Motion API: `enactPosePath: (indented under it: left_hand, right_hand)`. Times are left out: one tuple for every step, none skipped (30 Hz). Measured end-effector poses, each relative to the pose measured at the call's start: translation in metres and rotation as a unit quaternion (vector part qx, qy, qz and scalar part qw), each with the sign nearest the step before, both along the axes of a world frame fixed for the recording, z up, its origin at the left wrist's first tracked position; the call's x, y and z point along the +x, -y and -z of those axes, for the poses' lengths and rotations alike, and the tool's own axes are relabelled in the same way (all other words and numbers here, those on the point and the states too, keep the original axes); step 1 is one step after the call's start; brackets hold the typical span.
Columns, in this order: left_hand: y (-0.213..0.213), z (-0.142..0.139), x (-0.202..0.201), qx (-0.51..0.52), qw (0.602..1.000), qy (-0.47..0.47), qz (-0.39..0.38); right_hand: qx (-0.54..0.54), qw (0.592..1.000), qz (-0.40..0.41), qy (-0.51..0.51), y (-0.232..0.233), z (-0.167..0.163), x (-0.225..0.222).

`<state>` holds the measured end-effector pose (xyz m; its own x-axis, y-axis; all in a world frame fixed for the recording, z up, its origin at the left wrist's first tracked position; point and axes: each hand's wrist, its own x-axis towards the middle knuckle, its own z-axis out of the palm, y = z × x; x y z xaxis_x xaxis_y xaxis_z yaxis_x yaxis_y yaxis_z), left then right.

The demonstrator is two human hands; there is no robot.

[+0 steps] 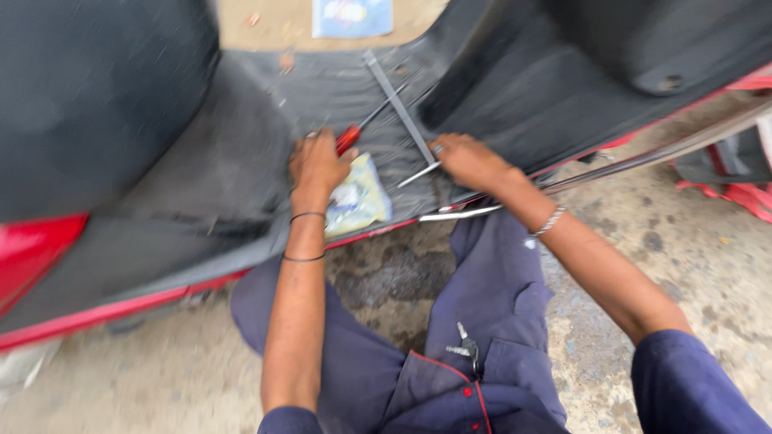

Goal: The person sits on the ground and uses a T-handle wrench and a screwdriver to tighten bolts on the floorboard of a red scooter. They retrieve a small plastic bag of parts, remove a bolt, and install it into the floorboard, then tighten it with the wrench.

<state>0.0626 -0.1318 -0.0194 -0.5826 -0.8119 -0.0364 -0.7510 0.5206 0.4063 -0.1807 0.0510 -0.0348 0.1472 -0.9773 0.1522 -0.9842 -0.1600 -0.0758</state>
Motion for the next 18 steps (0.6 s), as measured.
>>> enactPosePath:
  left_hand:
    - [0.003,0.001,-0.006,-0.009,1.000,0.017,0.001]
    - [0.005,0.003,-0.011,-0.017,0.999,0.036,0.001]
    - [0.007,0.005,-0.013,-0.029,0.999,0.026,-0.001]
    - [0.008,0.006,-0.014,-0.041,0.999,0.018,-0.004]
    - [0.008,0.008,-0.013,-0.029,0.999,0.011,-0.004]
    - [0.009,0.009,-0.011,-0.018,1.000,0.006,-0.008]
    - [0.009,0.009,-0.009,-0.008,1.000,0.002,-0.014]
    - [0.009,0.009,-0.007,-0.010,1.000,0.003,-0.012]
    - [0.009,0.008,-0.006,-0.011,1.000,0.003,-0.009]
    - [0.010,0.007,-0.005,-0.012,1.000,0.002,-0.006]
    - [0.011,0.005,-0.006,-0.010,1.000,0.002,-0.004]
    - [0.012,0.003,-0.007,-0.006,1.000,0.001,-0.002]
    - [0.013,0.000,-0.008,-0.004,1.000,-0.001,-0.001]
    - [0.015,-0.002,-0.010,0.007,1.000,0.014,0.001]
    - [0.016,-0.004,-0.012,0.019,0.999,0.030,0.004]
    - [0.017,-0.005,-0.013,0.031,0.998,0.047,0.007]
    - [0.018,-0.006,-0.014,0.028,0.998,0.059,0.011]
    - [0.019,-0.007,-0.015,0.024,0.997,0.070,0.013]
  right_hand:
    - [0.000,1.000,0.000,-0.014,-0.005,-0.005,0.000]
    - [-0.003,0.999,0.008,-0.031,-0.013,-0.013,0.000]
    - [-0.006,0.999,0.014,-0.047,-0.020,-0.022,0.001]
    - [-0.008,0.998,0.017,-0.060,-0.029,-0.034,0.004]
    - [-0.017,0.999,0.019,-0.040,-0.042,-0.047,0.006]
    - [-0.026,0.999,0.016,-0.018,-0.056,-0.064,0.008]
    - [-0.037,0.999,0.010,0.004,-0.068,-0.082,0.012]
    - [-0.051,0.998,0.017,-0.013,-0.083,-0.102,0.016]
    - [-0.064,0.997,0.024,-0.033,-0.102,-0.125,0.018]
    - [-0.105,0.993,0.018,-0.050,-0.123,-0.150,0.018]
    - [-0.145,0.987,0.013,-0.068,-0.145,-0.175,0.016]
    - [-0.196,0.977,0.029,-0.084,-0.168,-0.200,0.013]
    - [-0.231,0.969,0.043,-0.073,-0.190,-0.225,0.008]
    - [-0.270,0.959,0.063,-0.064,-0.210,-0.245,0.003]
    - [-0.310,0.944,0.102,-0.048,-0.227,-0.261,-0.003]
    - [-0.347,0.928,0.134,-0.027,-0.242,-0.273,-0.008]
    - [-0.384,0.908,0.170,-0.002,-0.251,-0.281,-0.013]
    - [-0.411,0.890,0.198,0.021,-0.255,-0.284,-0.021]
